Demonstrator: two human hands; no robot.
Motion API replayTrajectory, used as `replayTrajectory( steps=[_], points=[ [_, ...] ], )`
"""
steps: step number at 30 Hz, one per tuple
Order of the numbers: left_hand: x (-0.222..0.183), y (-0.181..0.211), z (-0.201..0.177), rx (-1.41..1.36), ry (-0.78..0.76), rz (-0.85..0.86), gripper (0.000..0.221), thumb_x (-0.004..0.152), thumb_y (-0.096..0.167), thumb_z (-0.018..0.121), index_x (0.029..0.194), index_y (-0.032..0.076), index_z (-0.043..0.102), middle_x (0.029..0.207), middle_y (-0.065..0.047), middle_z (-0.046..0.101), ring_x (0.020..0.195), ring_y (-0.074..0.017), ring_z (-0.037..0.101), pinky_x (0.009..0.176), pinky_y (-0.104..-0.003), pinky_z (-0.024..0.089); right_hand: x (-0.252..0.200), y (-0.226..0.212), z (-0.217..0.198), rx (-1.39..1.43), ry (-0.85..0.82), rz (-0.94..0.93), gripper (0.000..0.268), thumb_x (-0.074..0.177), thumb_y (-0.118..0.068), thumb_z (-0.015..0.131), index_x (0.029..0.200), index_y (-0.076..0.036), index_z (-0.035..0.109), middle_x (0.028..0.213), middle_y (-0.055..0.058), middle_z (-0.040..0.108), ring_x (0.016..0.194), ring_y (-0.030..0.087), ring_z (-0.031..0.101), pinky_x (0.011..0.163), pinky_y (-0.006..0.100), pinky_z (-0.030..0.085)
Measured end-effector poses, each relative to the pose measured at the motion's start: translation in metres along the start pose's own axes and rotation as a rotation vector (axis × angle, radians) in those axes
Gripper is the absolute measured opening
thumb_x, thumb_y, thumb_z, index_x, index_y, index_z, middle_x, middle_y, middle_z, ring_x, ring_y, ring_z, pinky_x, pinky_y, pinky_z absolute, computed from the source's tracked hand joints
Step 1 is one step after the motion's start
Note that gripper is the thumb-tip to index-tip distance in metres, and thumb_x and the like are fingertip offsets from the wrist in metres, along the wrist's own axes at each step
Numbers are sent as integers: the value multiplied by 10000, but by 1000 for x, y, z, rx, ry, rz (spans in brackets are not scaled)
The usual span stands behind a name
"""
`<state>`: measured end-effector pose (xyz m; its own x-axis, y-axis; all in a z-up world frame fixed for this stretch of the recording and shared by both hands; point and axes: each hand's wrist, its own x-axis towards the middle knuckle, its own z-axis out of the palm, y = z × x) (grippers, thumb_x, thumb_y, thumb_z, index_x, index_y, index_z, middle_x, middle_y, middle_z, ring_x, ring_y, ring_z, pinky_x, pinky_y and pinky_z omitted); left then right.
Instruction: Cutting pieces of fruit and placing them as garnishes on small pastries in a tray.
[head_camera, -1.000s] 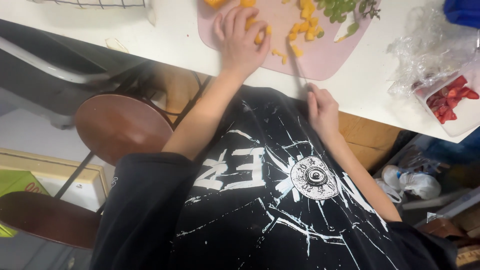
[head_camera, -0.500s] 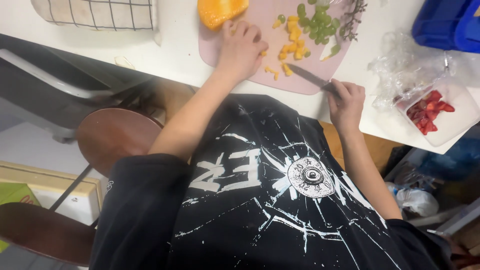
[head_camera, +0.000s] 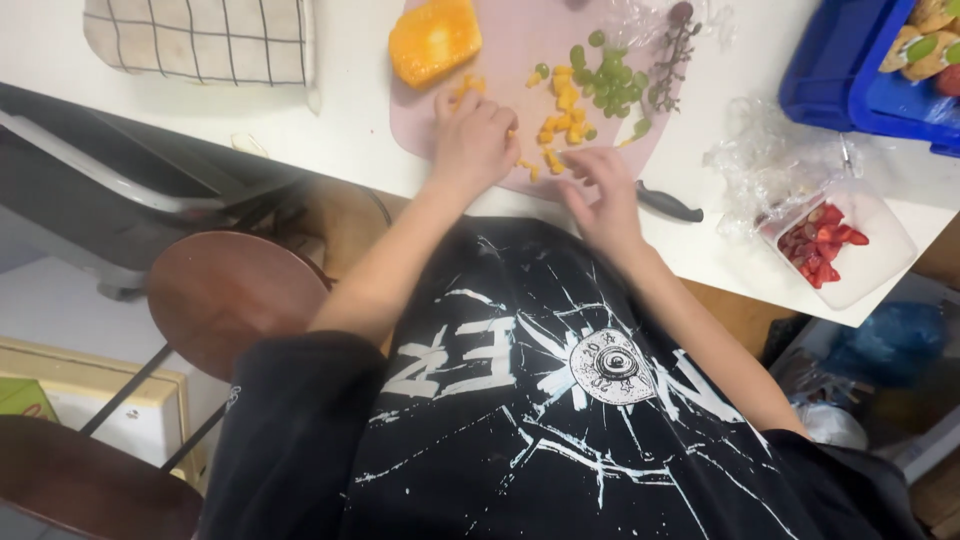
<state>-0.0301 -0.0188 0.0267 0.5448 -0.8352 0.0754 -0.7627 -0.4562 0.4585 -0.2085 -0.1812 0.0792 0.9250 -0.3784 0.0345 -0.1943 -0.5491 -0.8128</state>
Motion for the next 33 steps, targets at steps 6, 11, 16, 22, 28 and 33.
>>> replayTrajectory(
  steps=[6, 11, 16, 22, 28, 33],
  points=[
    [-10, 0, -3, -22, 67, -25, 214, 771, 185, 752, 980, 145, 740, 999, -60, 667, 1063, -276, 556, 980, -570, 326, 26, -19, 8, 66, -147, 24, 341, 932, -19, 743, 1264, -36, 670, 1175, 144, 636, 883, 226, 666, 766, 321, 542],
    [-4, -5, 10, 51, -31, 46, 204, 759, 218, 764, 931, 115, 729, 966, -65, 670, 1059, -277, 560, 1010, -593, 319, 32, -19, 13, 30, -189, -3, 314, 939, -16, 736, 1246, -37, 671, 1178, 135, 647, 867, 217, 666, 744, 328, 538],
    [0, -5, 13, 125, -53, 79, 197, 753, 212, 769, 920, 118, 726, 927, -62, 674, 1078, -276, 568, 1054, -584, 321, 21, -13, 18, -19, -190, 66, 264, 956, -41, 754, 1211, -35, 687, 1094, 127, 645, 835, 217, 661, 714, 327, 540],
    [-6, -4, -4, -152, 139, -84, 141, 845, 197, 775, 967, 147, 726, 935, -12, 669, 1076, -247, 568, 1048, -548, 327, 24, -16, 23, 118, -102, 146, 240, 954, -39, 725, 1191, -32, 681, 1134, 126, 651, 814, 165, 682, 632, 271, 531],
    [4, -6, 4, 43, -55, 43, 65, 827, 177, 723, 875, 139, 745, 923, -48, 685, 1064, -282, 575, 1054, -626, 295, 35, -24, 16, 98, -140, 135, 240, 959, -33, 719, 1198, -33, 695, 1149, 123, 654, 809, 166, 677, 619, 266, 520],
    [5, -6, 26, 136, -85, 97, 103, 845, 148, 689, 923, 95, 732, 942, -90, 684, 1129, -309, 572, 1088, -589, 307, 24, -15, 19, 102, -147, 148, 243, 949, -36, 725, 1191, -30, 696, 1134, 115, 665, 806, 165, 672, 627, 265, 527]
  ],
)
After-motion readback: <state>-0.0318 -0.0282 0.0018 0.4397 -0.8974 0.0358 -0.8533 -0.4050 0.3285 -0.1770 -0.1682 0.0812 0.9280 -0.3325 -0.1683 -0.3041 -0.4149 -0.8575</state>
